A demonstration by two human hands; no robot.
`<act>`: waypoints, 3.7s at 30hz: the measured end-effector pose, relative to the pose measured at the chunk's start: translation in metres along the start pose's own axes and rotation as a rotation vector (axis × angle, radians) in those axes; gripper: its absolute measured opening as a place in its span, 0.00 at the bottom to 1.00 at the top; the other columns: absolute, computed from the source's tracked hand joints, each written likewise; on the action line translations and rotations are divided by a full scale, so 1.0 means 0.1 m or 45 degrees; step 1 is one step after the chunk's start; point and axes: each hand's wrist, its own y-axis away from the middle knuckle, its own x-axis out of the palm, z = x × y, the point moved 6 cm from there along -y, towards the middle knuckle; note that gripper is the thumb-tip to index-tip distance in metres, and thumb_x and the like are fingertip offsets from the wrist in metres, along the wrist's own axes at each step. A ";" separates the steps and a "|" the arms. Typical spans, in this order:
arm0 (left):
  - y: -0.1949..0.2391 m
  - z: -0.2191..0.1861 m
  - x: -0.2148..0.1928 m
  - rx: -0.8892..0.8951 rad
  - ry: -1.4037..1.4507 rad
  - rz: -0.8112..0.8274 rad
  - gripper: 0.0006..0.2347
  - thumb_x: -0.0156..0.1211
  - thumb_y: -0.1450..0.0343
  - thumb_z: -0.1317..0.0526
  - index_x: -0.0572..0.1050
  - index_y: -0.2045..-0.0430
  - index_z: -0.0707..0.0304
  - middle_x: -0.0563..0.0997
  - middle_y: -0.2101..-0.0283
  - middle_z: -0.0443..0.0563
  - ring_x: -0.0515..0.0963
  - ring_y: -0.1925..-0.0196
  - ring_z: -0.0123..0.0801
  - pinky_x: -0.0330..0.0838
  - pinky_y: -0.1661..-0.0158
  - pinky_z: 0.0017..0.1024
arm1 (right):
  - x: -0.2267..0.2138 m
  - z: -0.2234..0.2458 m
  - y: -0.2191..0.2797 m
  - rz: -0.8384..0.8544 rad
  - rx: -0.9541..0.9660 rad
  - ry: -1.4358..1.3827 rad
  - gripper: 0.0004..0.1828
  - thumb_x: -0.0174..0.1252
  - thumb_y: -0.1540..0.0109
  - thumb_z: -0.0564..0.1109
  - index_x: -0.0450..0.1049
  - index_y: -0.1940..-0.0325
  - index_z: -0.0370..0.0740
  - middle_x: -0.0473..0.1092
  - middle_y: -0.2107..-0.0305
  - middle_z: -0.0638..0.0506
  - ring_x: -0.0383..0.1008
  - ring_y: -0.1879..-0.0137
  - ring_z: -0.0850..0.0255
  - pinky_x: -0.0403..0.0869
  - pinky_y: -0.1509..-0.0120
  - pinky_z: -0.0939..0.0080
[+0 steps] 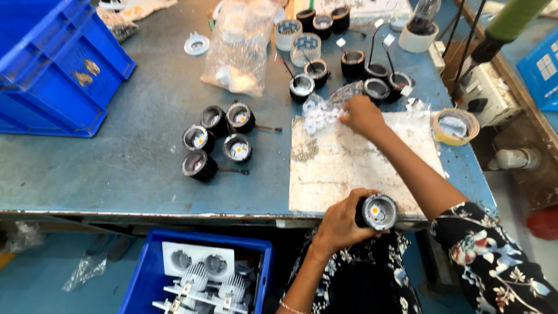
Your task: The person assembles electronic lighting components by placing a circular lens into a housing, picking up small screws, and using an electric screwdriver to secure them in place.
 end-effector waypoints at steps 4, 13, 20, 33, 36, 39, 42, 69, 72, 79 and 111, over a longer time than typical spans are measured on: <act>0.01 0.00 0.00 0.030 0.013 -0.034 0.33 0.78 0.40 0.51 0.65 0.44 0.57 0.83 0.45 0.51 0.85 0.48 0.47 0.80 0.49 0.37 | 0.09 -0.16 -0.10 0.001 -0.054 -0.129 0.23 0.73 0.48 0.50 0.81 0.54 0.35 0.78 0.62 0.39 0.79 0.54 0.45 0.76 0.48 0.48; 0.01 -0.02 -0.01 0.002 -0.016 -0.014 0.33 0.78 0.41 0.50 0.66 0.44 0.55 0.83 0.46 0.51 0.85 0.49 0.46 0.80 0.50 0.38 | -0.97 0.40 0.67 0.176 -0.108 -0.308 0.26 0.70 0.43 0.59 0.79 0.49 0.41 0.72 0.48 0.43 0.76 0.45 0.51 0.78 0.45 0.51; 0.02 0.09 0.05 -0.054 -0.055 0.038 0.34 0.77 0.41 0.49 0.65 0.44 0.56 0.83 0.48 0.53 0.86 0.52 0.48 0.81 0.54 0.40 | -1.63 0.98 2.32 0.666 -0.384 -0.314 0.27 0.70 0.49 0.53 0.80 0.46 0.49 0.65 0.35 0.51 0.62 0.31 0.53 0.61 0.30 0.48; 0.02 0.04 0.04 -0.110 -0.083 -0.009 0.35 0.77 0.42 0.45 0.64 0.45 0.57 0.83 0.50 0.56 0.85 0.52 0.52 0.80 0.55 0.42 | -1.27 1.16 2.69 0.123 -0.445 0.289 0.20 0.66 0.52 0.39 0.79 0.56 0.39 0.70 0.49 0.49 0.66 0.39 0.54 0.66 0.38 0.50; 0.02 0.03 0.03 -0.065 -0.086 -0.034 0.36 0.76 0.41 0.44 0.63 0.45 0.57 0.83 0.49 0.57 0.85 0.52 0.52 0.80 0.55 0.42 | -1.23 1.21 2.64 0.167 -0.469 0.396 0.21 0.66 0.56 0.37 0.80 0.58 0.41 0.70 0.50 0.51 0.67 0.39 0.55 0.67 0.39 0.52; 0.03 0.04 0.03 -0.079 -0.083 -0.031 0.35 0.76 0.41 0.45 0.64 0.44 0.57 0.83 0.51 0.58 0.85 0.52 0.54 0.79 0.55 0.43 | -1.20 1.27 2.61 0.215 -0.522 0.508 0.24 0.66 0.60 0.37 0.80 0.58 0.42 0.70 0.51 0.52 0.67 0.41 0.56 0.67 0.40 0.54; 0.03 0.03 0.02 -0.075 -0.059 -0.033 0.36 0.75 0.40 0.45 0.64 0.42 0.57 0.83 0.52 0.57 0.85 0.51 0.53 0.80 0.54 0.43 | -1.19 1.31 2.59 0.224 -0.566 0.622 0.21 0.66 0.58 0.39 0.80 0.60 0.42 0.70 0.52 0.52 0.68 0.41 0.57 0.68 0.41 0.55; 0.05 0.05 0.04 -0.019 -0.115 -0.050 0.35 0.75 0.40 0.43 0.65 0.43 0.58 0.83 0.50 0.55 0.84 0.49 0.49 0.79 0.52 0.41 | -1.17 1.21 2.65 0.156 -0.526 0.594 0.24 0.65 0.56 0.40 0.78 0.54 0.41 0.72 0.50 0.52 0.70 0.42 0.56 0.70 0.43 0.55; 0.05 0.04 0.02 0.015 -0.109 -0.066 0.35 0.75 0.39 0.43 0.65 0.42 0.58 0.82 0.49 0.55 0.84 0.48 0.50 0.79 0.51 0.41 | -1.20 1.21 2.68 0.067 -0.503 0.477 0.20 0.66 0.54 0.40 0.78 0.58 0.38 0.73 0.51 0.51 0.72 0.44 0.55 0.72 0.45 0.53; 0.06 -0.03 0.04 0.028 -0.017 -0.090 0.35 0.74 0.38 0.50 0.62 0.40 0.61 0.76 0.40 0.55 0.81 0.44 0.50 0.78 0.46 0.40 | -1.38 0.70 2.73 -0.323 -0.093 -0.245 0.09 0.64 0.38 0.41 0.80 0.58 0.34 0.77 0.58 0.47 0.79 0.56 0.57 0.77 0.54 0.59; 0.13 -0.48 0.00 0.074 -0.482 0.024 0.20 0.69 0.33 0.60 0.74 0.49 0.71 0.67 0.32 0.68 0.77 0.38 0.57 0.77 0.45 0.41 | -0.66 -0.03 2.70 -0.446 0.247 -0.751 0.08 0.64 0.36 0.42 0.78 0.59 0.33 0.77 0.69 0.50 0.77 0.67 0.66 0.73 0.62 0.67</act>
